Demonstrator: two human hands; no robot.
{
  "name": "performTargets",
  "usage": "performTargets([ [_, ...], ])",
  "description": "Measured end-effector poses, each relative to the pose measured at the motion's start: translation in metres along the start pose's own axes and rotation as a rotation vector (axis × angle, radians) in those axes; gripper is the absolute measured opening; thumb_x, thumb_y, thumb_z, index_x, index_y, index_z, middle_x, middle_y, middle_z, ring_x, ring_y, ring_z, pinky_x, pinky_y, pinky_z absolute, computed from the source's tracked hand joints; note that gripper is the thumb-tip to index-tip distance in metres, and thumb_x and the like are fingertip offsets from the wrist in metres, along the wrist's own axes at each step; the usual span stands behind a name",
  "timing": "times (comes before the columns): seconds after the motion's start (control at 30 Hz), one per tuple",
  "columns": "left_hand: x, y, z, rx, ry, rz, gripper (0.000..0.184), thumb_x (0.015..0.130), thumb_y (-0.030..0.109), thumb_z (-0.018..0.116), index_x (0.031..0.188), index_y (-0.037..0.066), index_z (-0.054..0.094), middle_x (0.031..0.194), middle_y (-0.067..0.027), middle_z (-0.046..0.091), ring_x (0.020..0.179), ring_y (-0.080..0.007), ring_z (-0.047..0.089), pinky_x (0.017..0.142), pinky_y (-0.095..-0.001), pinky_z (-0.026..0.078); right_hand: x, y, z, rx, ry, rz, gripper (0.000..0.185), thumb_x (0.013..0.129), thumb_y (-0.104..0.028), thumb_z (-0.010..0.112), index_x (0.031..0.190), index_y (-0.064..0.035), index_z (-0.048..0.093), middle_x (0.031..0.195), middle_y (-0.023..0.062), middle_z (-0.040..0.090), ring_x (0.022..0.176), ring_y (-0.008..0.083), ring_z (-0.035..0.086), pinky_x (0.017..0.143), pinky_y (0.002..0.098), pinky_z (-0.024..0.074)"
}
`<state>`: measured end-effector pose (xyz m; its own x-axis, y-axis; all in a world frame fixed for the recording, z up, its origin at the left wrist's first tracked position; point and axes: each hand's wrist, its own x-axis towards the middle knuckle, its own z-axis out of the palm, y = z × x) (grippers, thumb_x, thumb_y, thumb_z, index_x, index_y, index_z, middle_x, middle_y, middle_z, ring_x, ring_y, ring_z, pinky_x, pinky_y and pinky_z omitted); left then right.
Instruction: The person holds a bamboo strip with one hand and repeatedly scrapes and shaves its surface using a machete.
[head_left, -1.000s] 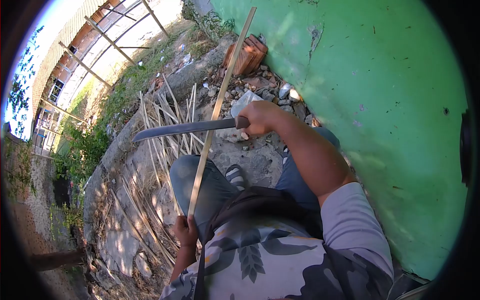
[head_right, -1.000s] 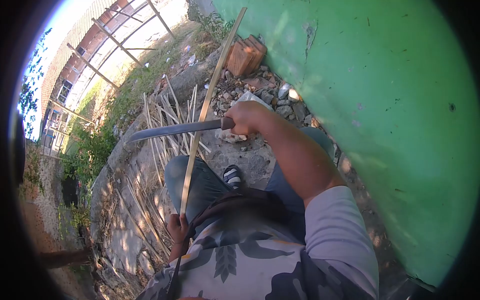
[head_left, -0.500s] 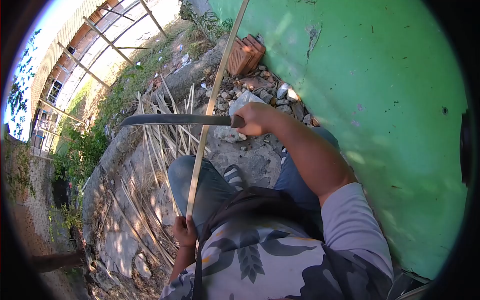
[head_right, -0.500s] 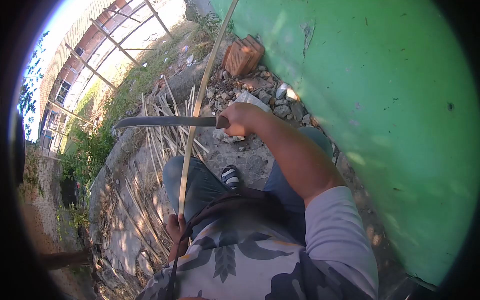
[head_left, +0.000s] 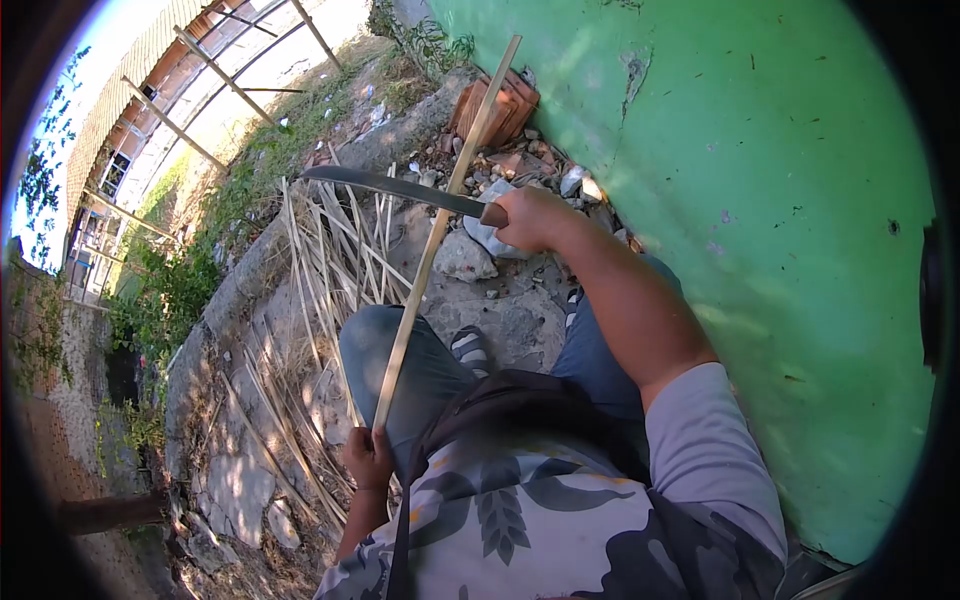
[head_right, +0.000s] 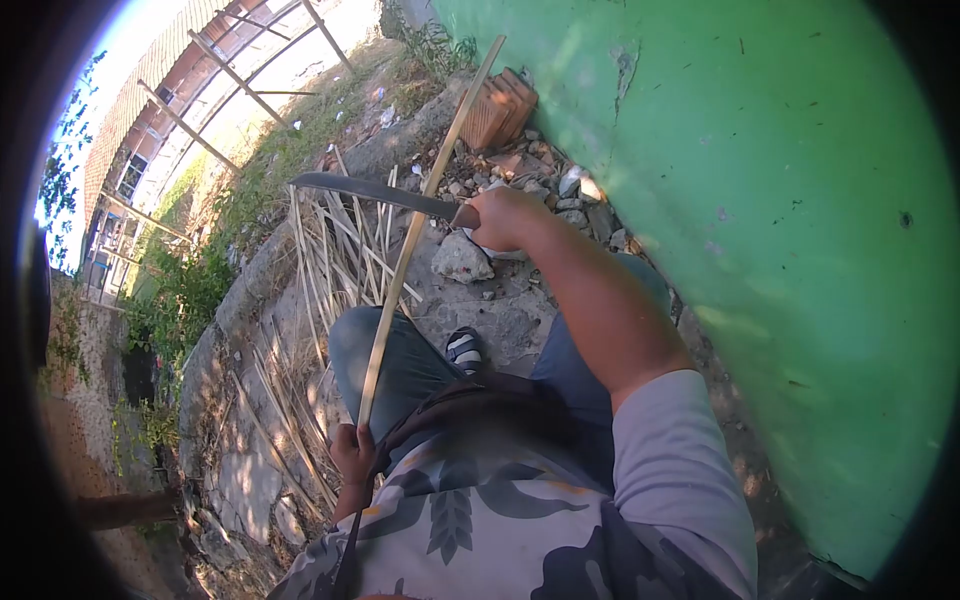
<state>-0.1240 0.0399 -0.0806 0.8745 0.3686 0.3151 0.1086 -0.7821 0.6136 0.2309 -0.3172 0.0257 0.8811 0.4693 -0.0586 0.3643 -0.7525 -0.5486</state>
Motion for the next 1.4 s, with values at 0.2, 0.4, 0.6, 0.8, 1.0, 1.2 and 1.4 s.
performTargets([
  [0.2, 0.000, -0.006, 0.006, -0.009, -0.007, -0.010, 0.035, 0.095, 0.026, 0.069, 0.074, 0.004, 0.053, 0.055, -0.0086, 0.048, 0.048, -0.0205, 0.045, 0.049, -0.0372, 0.036, -0.026, -0.051, -0.001, -0.164, -0.269, -0.191, 0.025, 0.079, -0.024, 0.066, 0.102, -0.0209, 0.075, 0.102, 0.0095, 0.075, 0.100, 0.0313, 0.071, 0.086, 0.0442, 0.0554],
  [0.4, 0.001, 0.005, -0.001, -0.015, -0.039, -0.070, 0.036, 0.095, 0.027, 0.070, 0.074, 0.004, 0.052, 0.056, -0.0091, 0.049, 0.048, -0.0203, 0.046, 0.049, -0.0371, 0.035, 0.001, -0.019, 0.011, -0.124, -0.239, -0.102, 0.027, 0.078, -0.031, 0.073, 0.101, -0.0148, 0.074, 0.099, 0.0130, 0.075, 0.095, 0.0333, 0.071, 0.083, 0.0436, 0.0552],
  [0.6, 0.001, 0.001, -0.002, 0.032, -0.008, -0.008, 0.039, 0.094, 0.031, 0.072, 0.074, 0.004, 0.052, 0.056, -0.0090, 0.048, 0.048, -0.0196, 0.045, 0.049, -0.0364, 0.035, 0.001, -0.010, 0.009, -0.049, -0.191, -0.024, 0.030, 0.079, -0.030, 0.074, 0.102, -0.0112, 0.074, 0.098, 0.0146, 0.074, 0.095, 0.0339, 0.071, 0.083, 0.0433, 0.0548],
  [0.8, 0.000, -0.001, 0.004, -0.013, -0.021, -0.042, 0.039, 0.095, 0.031, 0.071, 0.074, 0.004, 0.052, 0.055, -0.0081, 0.046, 0.048, -0.0188, 0.044, 0.048, -0.0355, 0.034, -0.013, -0.027, 0.006, 0.000, -0.225, -0.134, 0.028, 0.080, -0.031, 0.073, 0.101, -0.0132, 0.074, 0.097, 0.0137, 0.074, 0.094, 0.0340, 0.071, 0.082, 0.0445, 0.0547],
  [1.0, -0.001, -0.004, 0.003, -0.015, -0.026, -0.060, 0.037, 0.095, 0.028, 0.070, 0.074, 0.004, 0.051, 0.055, -0.0074, 0.046, 0.048, -0.0192, 0.044, 0.048, -0.0355, 0.034, -0.011, -0.036, -0.003, -0.145, -0.267, -0.123, 0.026, 0.078, -0.026, 0.071, 0.102, -0.0166, 0.076, 0.103, 0.0111, 0.075, 0.099, 0.0320, 0.071, 0.085, 0.0431, 0.0552],
  [1.2, 0.000, 0.000, 0.000, 0.016, -0.017, -0.031, 0.036, 0.094, 0.026, 0.071, 0.074, 0.004, 0.051, 0.055, -0.0084, 0.047, 0.048, -0.0205, 0.043, 0.049, -0.0365, 0.035, 0.002, -0.004, -0.003, -0.070, -0.096, -0.003, 0.028, 0.079, -0.031, 0.075, 0.101, -0.0149, 0.074, 0.097, 0.0123, 0.075, 0.094, 0.0326, 0.071, 0.081, 0.0425, 0.0553],
  [1.4, -0.001, -0.005, 0.003, 0.017, -0.004, -0.023, 0.036, 0.094, 0.026, 0.071, 0.074, 0.004, 0.051, 0.055, -0.0082, 0.047, 0.048, -0.0197, 0.043, 0.049, -0.0361, 0.035, -0.008, -0.014, 0.006, 0.074, -0.146, -0.119, 0.024, 0.078, -0.029, 0.074, 0.097, -0.0142, 0.075, 0.094, 0.0125, 0.075, 0.093, 0.0323, 0.071, 0.081, 0.0429, 0.0551],
])
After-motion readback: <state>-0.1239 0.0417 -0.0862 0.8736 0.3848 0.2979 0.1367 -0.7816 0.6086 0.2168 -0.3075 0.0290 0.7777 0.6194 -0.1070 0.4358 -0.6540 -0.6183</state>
